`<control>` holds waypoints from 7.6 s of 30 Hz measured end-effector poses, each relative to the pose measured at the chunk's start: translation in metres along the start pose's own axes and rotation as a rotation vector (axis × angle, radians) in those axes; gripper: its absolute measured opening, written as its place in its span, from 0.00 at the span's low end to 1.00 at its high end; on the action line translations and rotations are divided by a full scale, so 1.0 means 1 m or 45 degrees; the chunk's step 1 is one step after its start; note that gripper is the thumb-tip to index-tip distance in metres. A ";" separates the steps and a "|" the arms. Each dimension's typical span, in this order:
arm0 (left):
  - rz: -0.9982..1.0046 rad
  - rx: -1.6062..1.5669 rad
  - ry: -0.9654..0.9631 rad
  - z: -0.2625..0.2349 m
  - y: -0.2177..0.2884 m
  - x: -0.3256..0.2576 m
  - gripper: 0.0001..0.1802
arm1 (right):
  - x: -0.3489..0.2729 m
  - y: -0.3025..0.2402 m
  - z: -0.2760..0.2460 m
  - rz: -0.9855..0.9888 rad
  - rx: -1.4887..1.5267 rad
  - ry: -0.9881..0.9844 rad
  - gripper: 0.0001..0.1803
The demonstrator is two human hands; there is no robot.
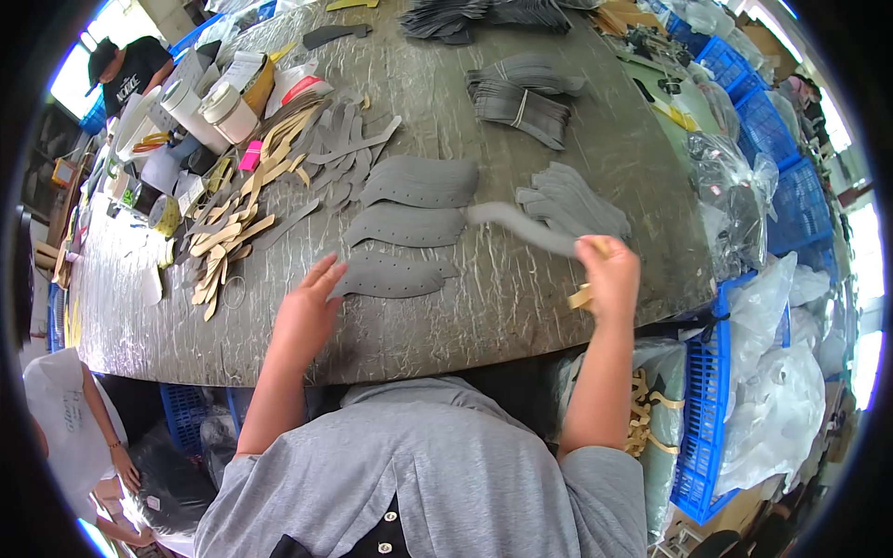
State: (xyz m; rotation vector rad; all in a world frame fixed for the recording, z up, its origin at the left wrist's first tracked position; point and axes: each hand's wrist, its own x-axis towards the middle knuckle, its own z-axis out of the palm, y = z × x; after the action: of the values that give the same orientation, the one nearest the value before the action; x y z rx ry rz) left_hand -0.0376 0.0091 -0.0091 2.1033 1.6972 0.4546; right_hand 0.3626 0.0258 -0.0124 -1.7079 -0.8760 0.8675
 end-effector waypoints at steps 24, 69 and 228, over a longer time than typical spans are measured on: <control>0.838 -0.294 0.170 -0.003 0.055 0.000 0.55 | -0.118 -0.042 0.147 0.102 0.432 -1.346 0.09; 0.814 -0.321 0.111 -0.048 0.058 0.013 0.15 | -0.119 -0.034 0.147 0.705 0.976 -1.232 0.07; 0.798 -0.405 0.245 -0.042 0.046 0.019 0.11 | -0.103 -0.047 0.142 0.521 1.364 -1.000 0.09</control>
State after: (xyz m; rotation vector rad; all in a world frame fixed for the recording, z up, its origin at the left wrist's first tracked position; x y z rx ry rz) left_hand -0.0146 0.0233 0.0502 2.3598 0.9244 1.0590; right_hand 0.1831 0.0103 0.0114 -0.5620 -0.3512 1.9140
